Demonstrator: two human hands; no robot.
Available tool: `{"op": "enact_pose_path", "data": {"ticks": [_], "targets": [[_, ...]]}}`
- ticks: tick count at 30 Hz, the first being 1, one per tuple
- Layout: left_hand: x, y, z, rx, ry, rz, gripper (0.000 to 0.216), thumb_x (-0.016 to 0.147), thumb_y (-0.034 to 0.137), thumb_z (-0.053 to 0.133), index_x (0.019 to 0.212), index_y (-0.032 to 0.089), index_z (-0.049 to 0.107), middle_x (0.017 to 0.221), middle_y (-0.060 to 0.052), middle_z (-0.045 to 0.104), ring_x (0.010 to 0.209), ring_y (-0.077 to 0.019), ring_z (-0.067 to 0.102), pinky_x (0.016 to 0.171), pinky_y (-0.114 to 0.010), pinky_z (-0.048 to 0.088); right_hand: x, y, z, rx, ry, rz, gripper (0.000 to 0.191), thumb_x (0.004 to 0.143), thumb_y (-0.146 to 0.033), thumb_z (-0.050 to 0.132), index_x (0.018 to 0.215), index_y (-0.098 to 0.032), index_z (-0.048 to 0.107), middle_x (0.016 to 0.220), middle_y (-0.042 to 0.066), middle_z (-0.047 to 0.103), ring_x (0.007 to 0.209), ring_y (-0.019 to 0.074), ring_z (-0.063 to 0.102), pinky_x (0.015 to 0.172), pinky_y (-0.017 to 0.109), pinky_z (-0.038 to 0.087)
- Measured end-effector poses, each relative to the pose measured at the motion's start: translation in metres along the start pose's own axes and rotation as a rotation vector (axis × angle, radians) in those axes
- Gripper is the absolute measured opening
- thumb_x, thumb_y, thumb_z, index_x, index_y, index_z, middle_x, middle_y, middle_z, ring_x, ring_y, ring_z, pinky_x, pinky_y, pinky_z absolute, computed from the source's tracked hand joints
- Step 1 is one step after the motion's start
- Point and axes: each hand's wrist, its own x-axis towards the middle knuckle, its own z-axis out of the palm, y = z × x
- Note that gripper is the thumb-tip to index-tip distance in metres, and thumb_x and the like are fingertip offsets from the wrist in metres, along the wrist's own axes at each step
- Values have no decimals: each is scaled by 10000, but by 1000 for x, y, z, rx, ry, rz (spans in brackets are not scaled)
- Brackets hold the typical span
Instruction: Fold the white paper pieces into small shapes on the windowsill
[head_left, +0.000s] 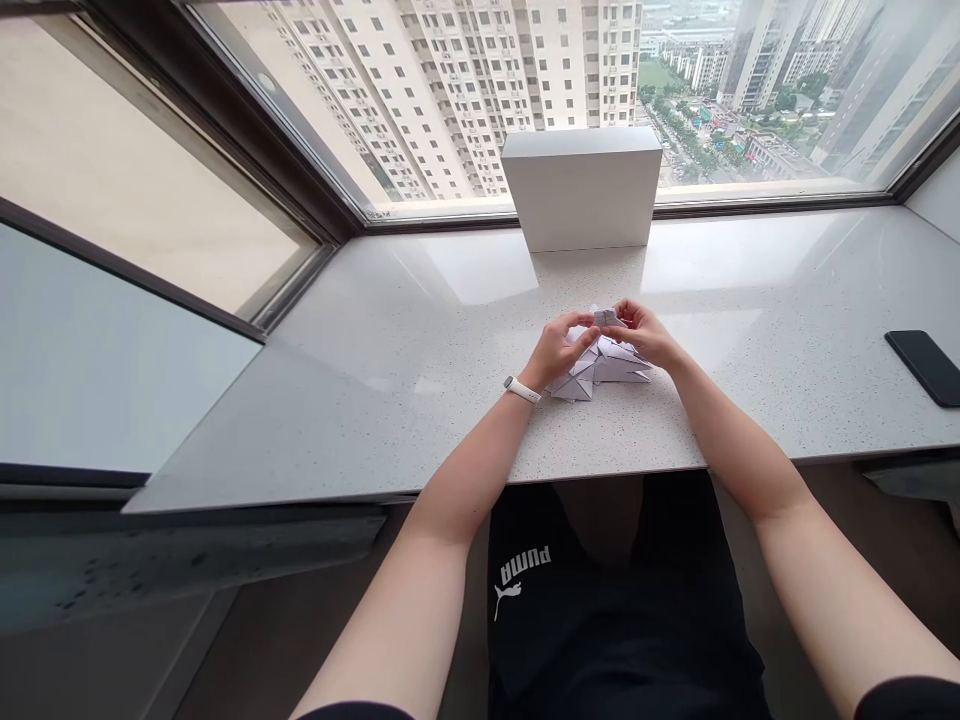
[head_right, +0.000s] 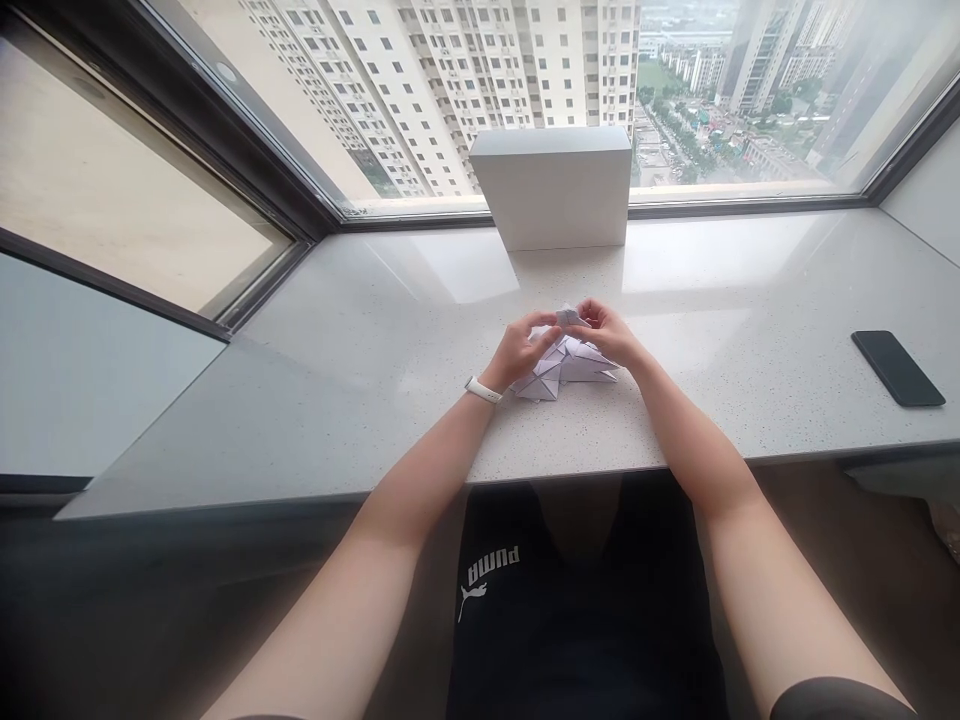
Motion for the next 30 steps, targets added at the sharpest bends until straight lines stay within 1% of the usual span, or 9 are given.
{"op": "enact_pose_path", "data": {"ticks": [4, 7, 9, 11, 15, 19, 23, 27, 30], "targets": [[0, 6, 4, -80, 39, -11, 698, 1062, 914, 767, 1155, 241, 931, 1200, -142, 944, 1162, -340, 869, 1092, -488, 665, 1, 2, 4, -28, 0, -5, 845, 644, -935, 1087, 934, -279, 641, 900, -26, 675, 815, 171, 604, 747, 329, 519], [3, 3, 4, -164, 122, -17, 681, 1049, 902, 798, 1105, 235, 927, 1120, -140, 934, 1082, -314, 860, 1036, -467, 670, -1, -1, -5, -192, 73, -44, 782, 778, -977, 984, 998, -278, 712, 974, 33, 752, 900, 227, 670, 815, 374, 572], [6, -3, 4, -213, 192, -45, 653, 1038, 876, 833, 1073, 229, 914, 1079, -138, 922, 1032, -298, 848, 1004, -454, 668, -4, -2, -11, -437, 179, -66, 644, 942, -886, 908, 1022, -270, 743, 1035, 76, 796, 981, 267, 704, 908, 415, 599], [8, -10, 4, -245, 257, -103, 604, 1031, 831, 871, 1037, 227, 897, 1043, -127, 909, 989, -284, 835, 965, -437, 661, -7, -1, -15, -708, 232, -39, 459, 1050, -703, 863, 1026, -255, 768, 1077, 106, 817, 1052, 301, 724, 1001, 454, 603], [10, -21, 4, -276, 337, -222, 511, 1032, 731, 922, 993, 224, 874, 1008, -112, 892, 944, -271, 821, 881, -402, 639, -9, 3, -11, -979, 136, 74, 257, 1032, -470, 890, 1081, -226, 826, 1166, 140, 818, 1168, 345, 746, 1100, 483, 600], [9, -26, 5, -272, 356, -237, 513, 1041, 731, 911, 1000, 221, 883, 978, -112, 873, 895, -259, 789, 816, -390, 610, -8, 4, -7, -983, 112, 117, 266, 983, -429, 943, 1119, -218, 853, 1241, 154, 819, 1212, 355, 748, 1122, 486, 597], [9, -28, 5, -268, 359, -235, 522, 1035, 740, 912, 993, 220, 886, 963, -112, 860, 854, -248, 760, 779, -384, 588, -6, 4, -8, -906, 94, 132, 223, 922, -368, 963, 1037, -230, 831, 1203, 120, 844, 1102, 315, 754, 1093, 469, 587], [9, -30, 5, -269, 350, -237, 523, 1024, 744, 921, 980, 223, 886, 942, -106, 848, 834, -244, 745, 762, -383, 569, -4, 5, -15, -727, 122, 168, 252, 874, -342, 945, 1025, -252, 763, 1142, 66, 847, 1006, 256, 725, 979, 410, 588], [9, -30, 5, -272, 343, -235, 519, 1029, 738, 911, 977, 221, 886, 935, -100, 844, 832, -241, 741, 762, -379, 566, -3, 6, -21, -510, 158, 168, 338, 836, -401, 967, 999, -261, 706, 1075, 40, 815, 967, 232, 709, 899, 378, 575]]}}
